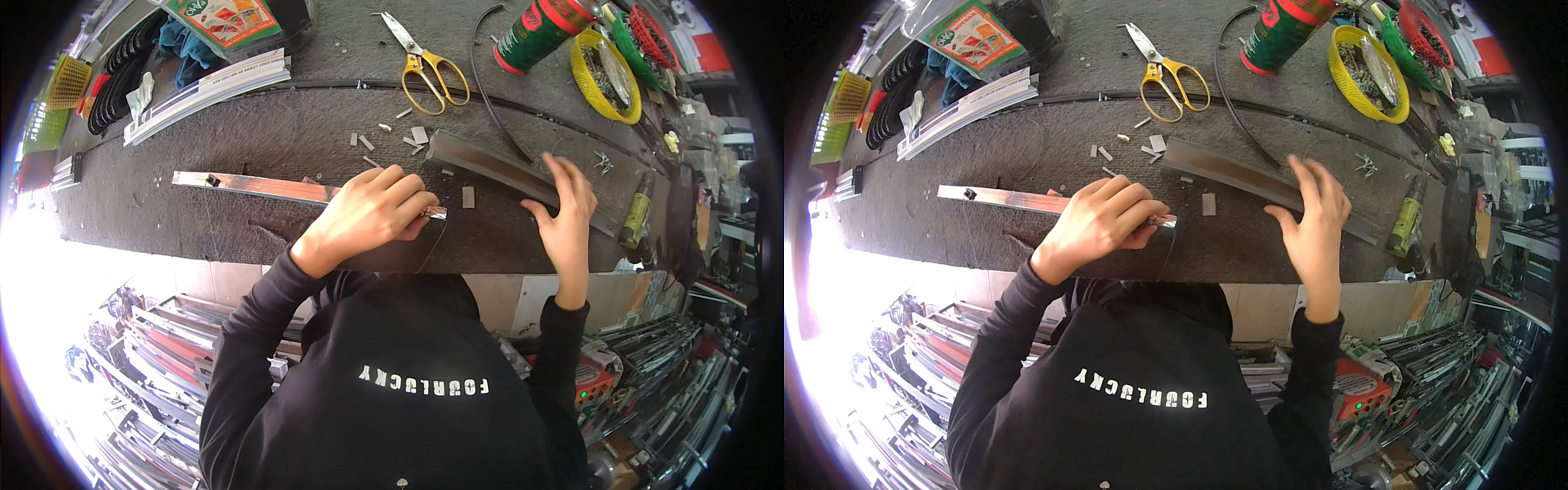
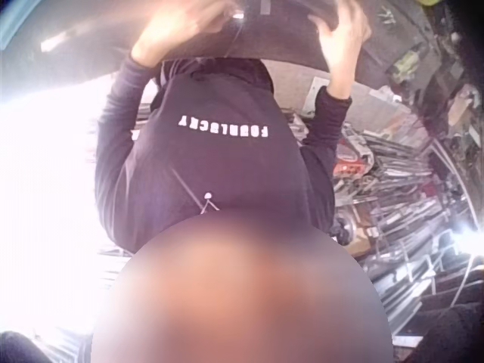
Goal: The person assembles window frame components by inserting small plastic pieces into aluminum profiles, cutting a rubber seal with shears, and handling black plastic end caps. The person works at a cluttered workbench, using both hands to align and press parts into place.
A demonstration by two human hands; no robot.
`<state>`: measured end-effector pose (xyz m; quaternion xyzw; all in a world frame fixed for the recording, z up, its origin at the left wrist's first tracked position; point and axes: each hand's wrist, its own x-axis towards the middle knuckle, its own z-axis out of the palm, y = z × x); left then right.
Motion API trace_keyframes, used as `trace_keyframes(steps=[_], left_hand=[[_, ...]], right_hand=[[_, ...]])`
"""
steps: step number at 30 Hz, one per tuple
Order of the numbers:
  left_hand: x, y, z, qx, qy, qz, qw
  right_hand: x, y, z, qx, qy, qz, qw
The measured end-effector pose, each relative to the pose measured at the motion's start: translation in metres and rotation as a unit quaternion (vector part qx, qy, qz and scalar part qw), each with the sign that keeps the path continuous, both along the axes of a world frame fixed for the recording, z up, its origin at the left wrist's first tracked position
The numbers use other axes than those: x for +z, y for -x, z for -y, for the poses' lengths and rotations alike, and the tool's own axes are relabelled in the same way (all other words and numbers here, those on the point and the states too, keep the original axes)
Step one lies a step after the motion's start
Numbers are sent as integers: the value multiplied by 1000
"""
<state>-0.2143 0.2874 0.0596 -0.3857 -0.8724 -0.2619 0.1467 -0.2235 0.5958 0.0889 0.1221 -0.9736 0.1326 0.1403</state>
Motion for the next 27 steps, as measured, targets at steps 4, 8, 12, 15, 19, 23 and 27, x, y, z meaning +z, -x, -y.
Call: trace_keyframes(steps=[4,8,12,15,19,23,27], left_hand=[[1,-1,0,7,-2,11,1000],[2,1,2,-1,-12,17,1000],[5,0,5,-10,-27,12,1000],[7,1,6,-15,-38,8,999],[8,-1,7,-17,-46,7,999],[10,-2,9,-21,-51,11,998],[13,-1,10,-34,-69,23,997]], right_hand=[[9,-39,45,40,171,128,976],[-14,-57,85,87,370,297,876],[-23,-55,69,16,482,307,821],[-22,-51,65,28,431,312,846],[-5,-47,68,53,358,285,888],[15,-35,31,26,249,50,967],[0,-4,-3,24,-33,-38,998]])
